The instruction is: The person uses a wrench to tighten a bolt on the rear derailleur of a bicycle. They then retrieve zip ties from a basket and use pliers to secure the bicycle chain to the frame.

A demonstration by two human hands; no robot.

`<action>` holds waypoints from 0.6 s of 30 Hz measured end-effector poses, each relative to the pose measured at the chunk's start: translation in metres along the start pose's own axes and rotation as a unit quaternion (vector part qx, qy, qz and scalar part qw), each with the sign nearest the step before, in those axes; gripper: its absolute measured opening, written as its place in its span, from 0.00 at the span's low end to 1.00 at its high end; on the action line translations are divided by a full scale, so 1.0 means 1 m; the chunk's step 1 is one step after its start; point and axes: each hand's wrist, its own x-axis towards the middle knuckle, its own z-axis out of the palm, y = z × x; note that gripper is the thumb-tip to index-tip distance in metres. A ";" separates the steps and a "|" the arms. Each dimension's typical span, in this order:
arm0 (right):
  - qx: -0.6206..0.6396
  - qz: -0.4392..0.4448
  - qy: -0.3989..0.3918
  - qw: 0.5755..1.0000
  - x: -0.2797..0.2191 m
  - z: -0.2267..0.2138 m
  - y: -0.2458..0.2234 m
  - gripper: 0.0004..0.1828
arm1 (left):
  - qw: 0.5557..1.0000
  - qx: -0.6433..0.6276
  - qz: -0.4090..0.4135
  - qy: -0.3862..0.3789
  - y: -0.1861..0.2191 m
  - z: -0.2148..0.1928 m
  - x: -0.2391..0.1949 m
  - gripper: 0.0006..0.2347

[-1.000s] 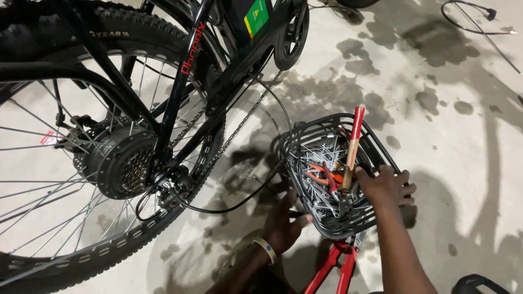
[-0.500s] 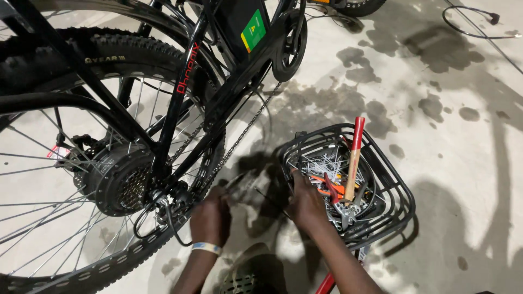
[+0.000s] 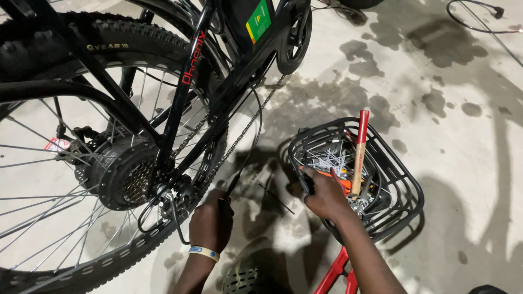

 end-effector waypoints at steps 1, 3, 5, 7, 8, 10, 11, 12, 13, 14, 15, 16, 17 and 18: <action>-0.007 -0.008 0.007 1.000 0.001 0.003 0.003 0.33 | 1.000 -0.010 -0.007 -0.010 0.001 -0.001 0.000 0.07; -0.014 -0.019 0.011 1.000 0.001 0.007 0.005 0.36 | 1.000 -0.019 -0.016 -0.018 -0.002 0.000 -0.001 0.07; -0.021 -0.029 0.000 0.999 0.001 0.008 0.003 0.32 | 0.999 -0.022 0.035 0.008 -0.010 0.005 0.000 0.07; -0.031 -0.007 -0.009 0.999 -0.002 0.009 -0.004 0.30 | 0.998 -0.022 0.051 0.015 -0.014 0.008 -0.001 0.07; -0.041 0.018 -0.017 0.999 -0.003 0.009 -0.008 0.28 | 0.997 -0.022 0.070 0.020 -0.016 0.010 -0.001 0.06; -0.006 0.043 -0.038 0.998 -0.008 0.007 -0.020 0.30 | 0.998 -0.029 0.051 0.007 -0.012 0.007 -0.001 0.07; 0.028 0.069 -0.059 0.995 -0.010 0.005 -0.025 0.32 | 0.999 -0.036 0.034 -0.008 -0.010 0.007 -0.001 0.07; 0.027 0.071 -0.057 0.995 -0.012 0.014 -0.025 0.32 | 0.999 -0.037 0.036 -0.009 -0.012 0.011 0.000 0.07; -0.010 0.036 0.017 0.999 -0.012 0.022 -0.025 0.30 | 0.997 -0.020 0.079 -0.003 -0.015 0.015 0.001 0.08; -0.048 0.002 0.091 0.995 -0.014 0.029 -0.023 0.27 | 0.993 -0.003 0.122 0.003 -0.016 0.020 0.002 0.08; -0.050 0.006 0.091 0.995 -0.008 0.034 -0.020 0.27 | 0.992 -0.005 0.124 -0.001 -0.013 0.025 0.001 0.08; -0.048 -0.001 0.123 0.991 -0.003 0.038 -0.017 0.30 | 0.982 0.043 0.175 0.049 -0.009 0.031 -0.001 0.13; -0.048 -0.009 0.155 0.987 0.002 0.041 -0.013 0.33 | 0.965 0.091 0.225 0.099 -0.004 0.037 -0.003 0.18; -0.050 -0.006 0.159 0.986 0.009 0.036 -0.013 0.33 | 0.964 0.088 0.229 0.099 0.009 0.039 -0.004 0.18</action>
